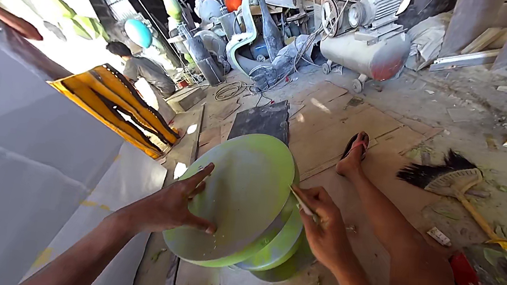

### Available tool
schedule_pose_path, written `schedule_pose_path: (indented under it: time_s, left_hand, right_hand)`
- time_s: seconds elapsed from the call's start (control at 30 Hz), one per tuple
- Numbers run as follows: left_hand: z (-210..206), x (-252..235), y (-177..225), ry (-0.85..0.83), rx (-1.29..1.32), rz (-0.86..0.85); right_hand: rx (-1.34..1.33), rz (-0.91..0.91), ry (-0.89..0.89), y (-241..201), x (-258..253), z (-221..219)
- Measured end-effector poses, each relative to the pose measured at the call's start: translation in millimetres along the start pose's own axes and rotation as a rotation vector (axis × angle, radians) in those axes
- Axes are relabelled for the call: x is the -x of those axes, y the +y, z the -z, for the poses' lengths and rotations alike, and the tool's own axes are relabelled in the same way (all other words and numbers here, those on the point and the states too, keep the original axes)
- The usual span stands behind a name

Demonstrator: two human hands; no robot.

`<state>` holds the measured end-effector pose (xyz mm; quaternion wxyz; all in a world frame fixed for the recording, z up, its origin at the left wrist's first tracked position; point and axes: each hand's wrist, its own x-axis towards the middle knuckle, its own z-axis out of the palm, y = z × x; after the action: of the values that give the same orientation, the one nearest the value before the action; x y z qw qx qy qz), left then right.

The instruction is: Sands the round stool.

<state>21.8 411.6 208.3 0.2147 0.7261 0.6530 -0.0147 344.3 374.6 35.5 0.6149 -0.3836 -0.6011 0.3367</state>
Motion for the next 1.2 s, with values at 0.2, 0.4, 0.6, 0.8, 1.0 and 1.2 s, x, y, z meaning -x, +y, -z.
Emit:
schedule_pose_path:
  time_s: [0.2,0.4,0.6,0.8,1.0,1.2]
  left_hand:
    - [0,-3,0,-0.01,0.012,0.009]
    - [0,-1,4,0.011,-0.013,-0.009]
    - [-1,7,13,0.048,0.013,-0.062]
    - [-9,0,2,0.096,-0.004,-0.122]
    - [-8,5,8,0.096,0.023,-0.139]
    - [-8,8,9,0.109,0.041,-0.162]
  right_hand:
    - [0.102,0.057,0.186,-26,64,-57]
    - [-0.05,0.123,0.277,-27,62,-48]
    - [0.133,0.117,0.414,-25,39,-56]
    - [0.409,0.144,0.284,-23,65,-66]
    - [0.249,0.208,0.296,-15,67,-42]
    - [0.322,0.202,0.339,-21,48,-53]
